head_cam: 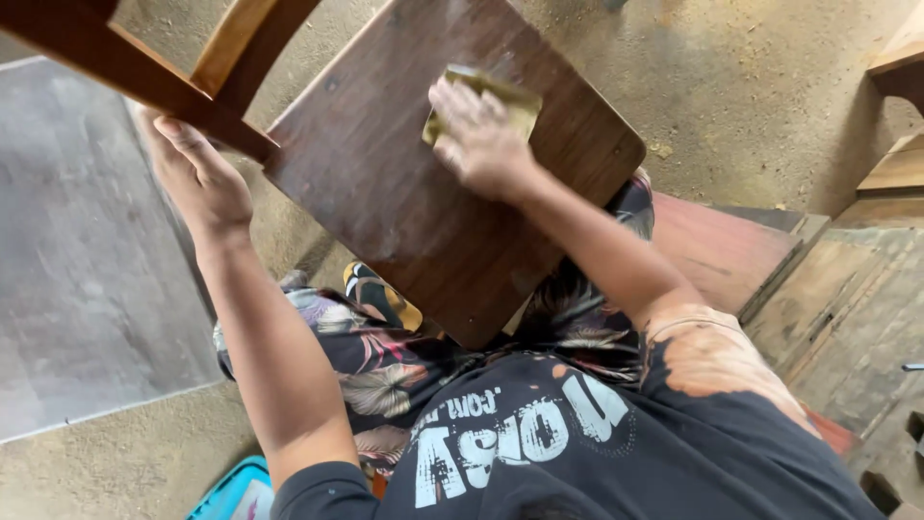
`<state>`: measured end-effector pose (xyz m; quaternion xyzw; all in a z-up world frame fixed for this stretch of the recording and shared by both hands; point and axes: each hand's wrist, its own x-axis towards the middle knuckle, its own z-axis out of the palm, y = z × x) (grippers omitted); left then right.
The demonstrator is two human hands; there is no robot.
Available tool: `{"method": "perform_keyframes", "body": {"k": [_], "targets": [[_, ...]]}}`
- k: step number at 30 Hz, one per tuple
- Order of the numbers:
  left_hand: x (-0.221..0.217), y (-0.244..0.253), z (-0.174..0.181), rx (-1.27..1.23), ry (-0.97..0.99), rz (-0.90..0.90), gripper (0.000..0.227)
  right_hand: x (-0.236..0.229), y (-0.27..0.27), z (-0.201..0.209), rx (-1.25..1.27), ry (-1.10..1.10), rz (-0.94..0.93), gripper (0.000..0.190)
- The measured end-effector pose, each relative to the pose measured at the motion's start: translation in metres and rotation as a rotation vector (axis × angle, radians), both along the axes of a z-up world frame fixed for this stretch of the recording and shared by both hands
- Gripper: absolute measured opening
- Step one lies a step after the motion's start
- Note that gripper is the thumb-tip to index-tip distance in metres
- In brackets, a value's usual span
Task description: Sanding a wooden chair with sandpaper to prepare it for finishing.
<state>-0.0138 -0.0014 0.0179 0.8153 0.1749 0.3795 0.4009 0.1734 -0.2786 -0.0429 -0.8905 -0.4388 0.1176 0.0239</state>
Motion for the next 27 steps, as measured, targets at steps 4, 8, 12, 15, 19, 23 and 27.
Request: {"method": "perform_keyframes", "body": {"k": [4, 8, 12, 15, 19, 23, 27], "targets": [[0.000, 0.000, -0.004, 0.011, -0.017, -0.026, 0.066, 0.049, 0.007, -0.007, 0.280, -0.085, -0.214, 0.062], [-0.003, 0.000, -0.007, -0.030, 0.008, -0.009, 0.063, 0.031, 0.025, 0.004, -0.066, -0.011, -0.099, 0.085], [-0.003, 0.003, -0.020, -0.044, 0.060, 0.012, 0.068, 0.080, 0.038, -0.007, 0.125, -0.189, -0.338, 0.079], [-0.001, 0.004, -0.013, -0.083, 0.053, -0.018, 0.063, 0.069, 0.058, 0.009, -0.048, -0.070, -0.277, 0.090], [-0.005, 0.001, -0.014, -0.095, 0.055, -0.007, 0.074, 0.092, 0.073, -0.010, -0.005, -0.117, -0.383, 0.092], [-0.002, -0.002, -0.004, -0.096, 0.052, -0.015, 0.072, 0.076, 0.084, 0.018, -0.010, -0.044, -0.331, 0.098], [-0.003, -0.005, 0.002, -0.078, 0.046, -0.029, 0.069, 0.118, 0.084, -0.047, 0.272, -0.280, -0.459, 0.091]]}}
